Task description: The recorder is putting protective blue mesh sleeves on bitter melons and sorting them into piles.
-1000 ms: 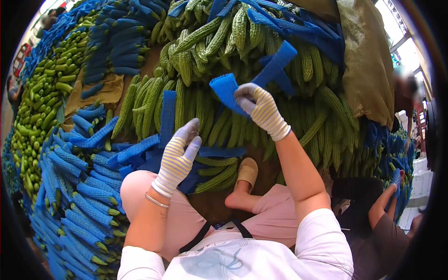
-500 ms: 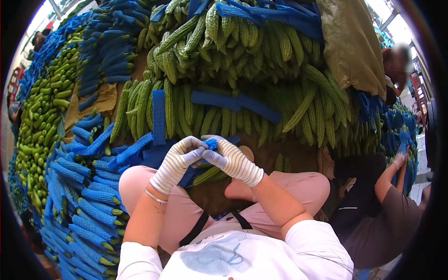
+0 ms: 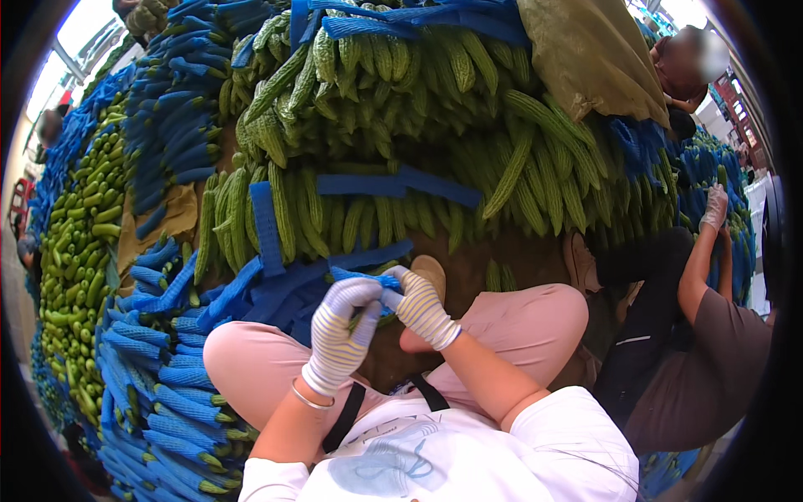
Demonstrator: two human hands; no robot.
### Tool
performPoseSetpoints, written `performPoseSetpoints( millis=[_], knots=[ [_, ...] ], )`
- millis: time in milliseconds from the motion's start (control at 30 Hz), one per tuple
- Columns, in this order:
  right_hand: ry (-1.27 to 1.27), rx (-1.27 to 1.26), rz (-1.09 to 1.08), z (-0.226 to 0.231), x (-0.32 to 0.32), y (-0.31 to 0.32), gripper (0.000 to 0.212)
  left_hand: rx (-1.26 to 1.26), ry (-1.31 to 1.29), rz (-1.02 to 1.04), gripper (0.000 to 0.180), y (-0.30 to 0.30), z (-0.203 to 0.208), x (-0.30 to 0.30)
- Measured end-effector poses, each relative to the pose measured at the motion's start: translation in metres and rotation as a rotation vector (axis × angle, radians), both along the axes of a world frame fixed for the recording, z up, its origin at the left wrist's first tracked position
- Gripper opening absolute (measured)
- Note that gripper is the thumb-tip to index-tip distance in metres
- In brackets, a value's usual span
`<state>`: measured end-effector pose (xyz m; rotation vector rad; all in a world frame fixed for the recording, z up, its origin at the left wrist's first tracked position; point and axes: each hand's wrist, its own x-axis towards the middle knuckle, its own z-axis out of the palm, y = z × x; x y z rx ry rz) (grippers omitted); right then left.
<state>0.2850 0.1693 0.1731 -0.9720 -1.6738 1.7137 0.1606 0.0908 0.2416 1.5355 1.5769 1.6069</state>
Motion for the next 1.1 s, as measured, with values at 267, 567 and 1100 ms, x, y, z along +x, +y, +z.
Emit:
performPoseSetpoints(
  millis=[267,567,1100],
  knots=[
    [0.059,-0.077,-0.151,0.013,0.015,0.01,0.018,-0.226,0.59,-0.037,0.018,0.006,-0.022,0.006],
    [0.145,0.187,0.055,0.008,0.017,-0.036,0.015,-0.204,-1.524,-0.157,0.022,0.018,-0.042,0.006],
    [0.266,-0.927,0.474,0.04,0.022,-0.053,0.013,-0.085,0.178,-0.321,0.03,0.045,-0.059,0.008]
  ],
)
